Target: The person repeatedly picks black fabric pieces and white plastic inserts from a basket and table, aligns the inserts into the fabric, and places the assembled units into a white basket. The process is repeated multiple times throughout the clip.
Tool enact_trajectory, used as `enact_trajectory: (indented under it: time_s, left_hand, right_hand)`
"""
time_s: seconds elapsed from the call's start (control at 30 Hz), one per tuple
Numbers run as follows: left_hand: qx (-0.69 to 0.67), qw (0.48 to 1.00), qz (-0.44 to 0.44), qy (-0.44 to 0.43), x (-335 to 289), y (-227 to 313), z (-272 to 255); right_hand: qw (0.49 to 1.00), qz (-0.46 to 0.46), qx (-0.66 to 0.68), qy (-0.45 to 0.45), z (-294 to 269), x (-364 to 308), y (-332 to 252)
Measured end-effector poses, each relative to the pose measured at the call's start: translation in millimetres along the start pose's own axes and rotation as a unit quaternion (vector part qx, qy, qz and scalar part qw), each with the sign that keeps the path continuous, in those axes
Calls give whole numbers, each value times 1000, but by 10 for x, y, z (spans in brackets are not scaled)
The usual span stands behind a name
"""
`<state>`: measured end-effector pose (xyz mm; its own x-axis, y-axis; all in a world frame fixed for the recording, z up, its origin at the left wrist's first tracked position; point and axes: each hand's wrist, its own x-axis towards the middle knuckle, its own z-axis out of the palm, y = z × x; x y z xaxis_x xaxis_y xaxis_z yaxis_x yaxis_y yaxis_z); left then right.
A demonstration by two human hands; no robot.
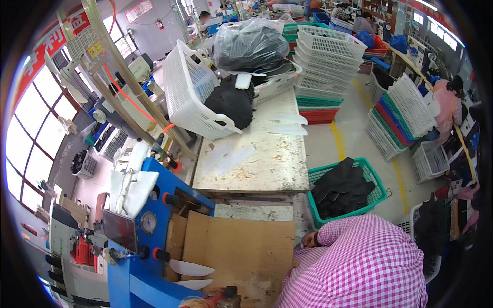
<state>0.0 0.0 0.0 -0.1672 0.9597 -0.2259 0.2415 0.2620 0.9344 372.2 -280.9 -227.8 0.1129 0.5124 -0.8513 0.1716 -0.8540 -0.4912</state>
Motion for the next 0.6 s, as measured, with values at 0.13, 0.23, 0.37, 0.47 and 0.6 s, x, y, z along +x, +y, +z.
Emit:
enact_trajectory:
  time_s: [0.13,0.23,0.37,0.47,0.6]
  left_hand:
    - [-5,999,2,44,-294,-254,-102]
    - [-5,996,-15,87,-658,-762,-190]
    - [7,977,-75,201,-1470,-1845,-539]
    - [33,945,-108,307,-2239,-2592,-1040]
    - [58,891,-95,440,-3015,-2954,-1814]
  right_hand:
    - [983,-106,144,32,-521,-323,-401]
    - [962,-192,168,98,-1009,-424,-550]
    - [928,-207,-210,229,-1332,-286,-292]
    - [907,-305,-155,245,-1227,-66,167]
    - [925,-261,-159,228,-1096,-37,828]
